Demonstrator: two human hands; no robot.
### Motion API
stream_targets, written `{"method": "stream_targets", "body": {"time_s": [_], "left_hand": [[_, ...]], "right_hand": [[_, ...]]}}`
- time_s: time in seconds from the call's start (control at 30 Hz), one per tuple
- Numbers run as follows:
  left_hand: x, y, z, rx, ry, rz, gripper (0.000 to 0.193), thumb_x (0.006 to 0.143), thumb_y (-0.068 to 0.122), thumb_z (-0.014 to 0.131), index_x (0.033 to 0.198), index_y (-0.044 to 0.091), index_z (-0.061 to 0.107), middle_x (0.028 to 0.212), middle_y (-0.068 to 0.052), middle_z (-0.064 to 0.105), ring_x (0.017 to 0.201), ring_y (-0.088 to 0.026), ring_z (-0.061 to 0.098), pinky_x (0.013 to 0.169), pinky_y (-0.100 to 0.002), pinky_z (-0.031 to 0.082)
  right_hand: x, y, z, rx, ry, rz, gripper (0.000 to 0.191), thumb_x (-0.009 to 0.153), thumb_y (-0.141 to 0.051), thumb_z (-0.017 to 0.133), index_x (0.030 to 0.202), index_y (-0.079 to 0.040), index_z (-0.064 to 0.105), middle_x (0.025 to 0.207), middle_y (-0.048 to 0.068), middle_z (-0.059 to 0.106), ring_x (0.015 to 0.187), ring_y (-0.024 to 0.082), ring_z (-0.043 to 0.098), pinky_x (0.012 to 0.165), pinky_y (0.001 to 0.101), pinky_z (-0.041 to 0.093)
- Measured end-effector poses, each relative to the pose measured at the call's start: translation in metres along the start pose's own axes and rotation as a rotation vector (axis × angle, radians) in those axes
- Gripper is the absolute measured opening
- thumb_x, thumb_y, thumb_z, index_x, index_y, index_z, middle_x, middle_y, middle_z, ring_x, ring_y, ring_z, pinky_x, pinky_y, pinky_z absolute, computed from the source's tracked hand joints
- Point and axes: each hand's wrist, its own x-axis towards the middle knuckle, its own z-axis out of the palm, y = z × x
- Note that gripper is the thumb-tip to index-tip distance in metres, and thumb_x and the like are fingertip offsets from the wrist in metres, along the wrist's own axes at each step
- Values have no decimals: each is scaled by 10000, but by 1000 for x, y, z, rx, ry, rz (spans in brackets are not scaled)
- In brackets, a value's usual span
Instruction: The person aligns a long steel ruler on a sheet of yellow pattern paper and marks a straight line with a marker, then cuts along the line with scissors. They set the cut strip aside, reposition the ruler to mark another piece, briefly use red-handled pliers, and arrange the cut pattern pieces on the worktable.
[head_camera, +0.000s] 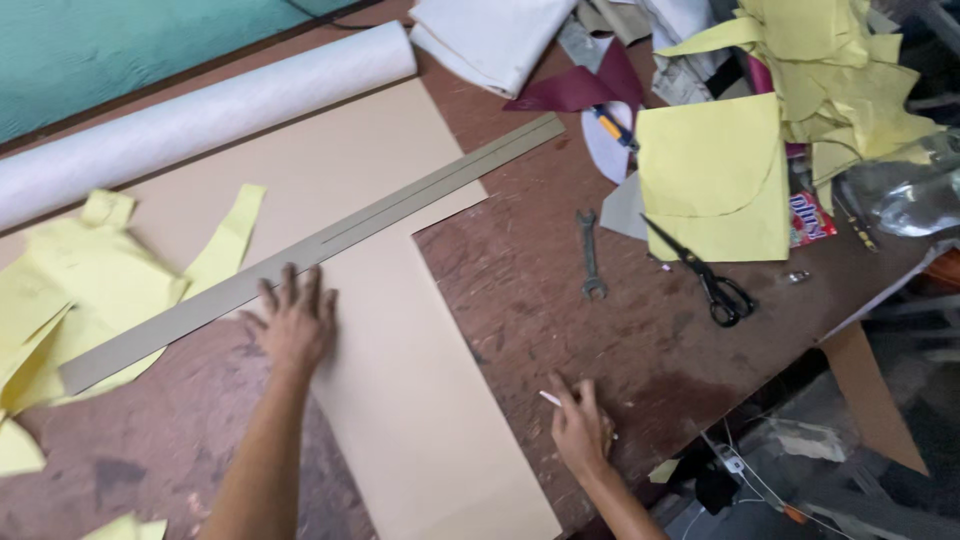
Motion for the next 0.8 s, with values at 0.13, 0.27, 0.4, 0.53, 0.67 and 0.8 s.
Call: {"method": "stream_targets", "body": {"time_s": [0.13, 0.27, 0.4, 0.53, 0.67, 0.8], "left_hand": [[47, 8, -10, -12, -71, -75, 656, 990, 635, 267, 1595, 381, 263, 1709, 15, 117, 1566, -367, 28, 1156, -760, -16], [83, 5, -1, -62, -30, -107, 647, 1020, 630, 261, 1609, 361, 277, 1733, -8, 129, 1585, -396, 32, 1142, -802, -4], [117, -6, 8, -108, 15, -128, 676, 997, 649, 294, 1602, 346, 286, 1711, -20, 109, 1557, -401, -2, 1120, -794, -17], [78, -5, 29, -301, 274, -52, 507, 1040, 326, 481, 1513, 143, 501, 1648, -194, 321, 1553, -440, 192, 1225, -691, 129], [-56, -6, 37, -434, 415, -31, 526, 999, 140, 570, 1517, 114, 481, 1608, -239, 372, 1507, -426, 310, 1209, -627, 197], [-192, -47, 15, -658, 696, -242, 378, 911, -27, 569, 1268, 58, 660, 1371, -212, 609, 1285, -393, 583, 1127, -459, 448]], "right_hand": [[20, 20, 15, -99, 68, -129, 612, 752, -153, 699, 1353, -251, 631, 989, 137, 567, 662, 354, 648, 580, 481, 539], [16, 33, 32, -140, 45, -90, 597, 792, -179, 701, 1377, -274, 624, 978, 110, 563, 686, 332, 651, 593, 465, 542], [18, 42, 46, -152, 120, -120, 623, 756, -175, 686, 1367, -285, 630, 974, 94, 564, 697, 313, 652, 598, 454, 546], [14, 42, 53, -193, 74, -86, 608, 795, -151, 660, 1398, -220, 643, 1025, 123, 558, 720, 304, 638, 564, 432, 531], [11, 33, 59, -213, 117, -130, 504, 890, -103, 618, 1373, -211, 714, 956, 100, 546, 659, 280, 617, 583, 421, 532], [9, 27, 60, -255, 222, -192, 413, 919, -93, 626, 1303, -199, 737, 938, 101, 560, 715, 316, 633, 652, 437, 550]]}}
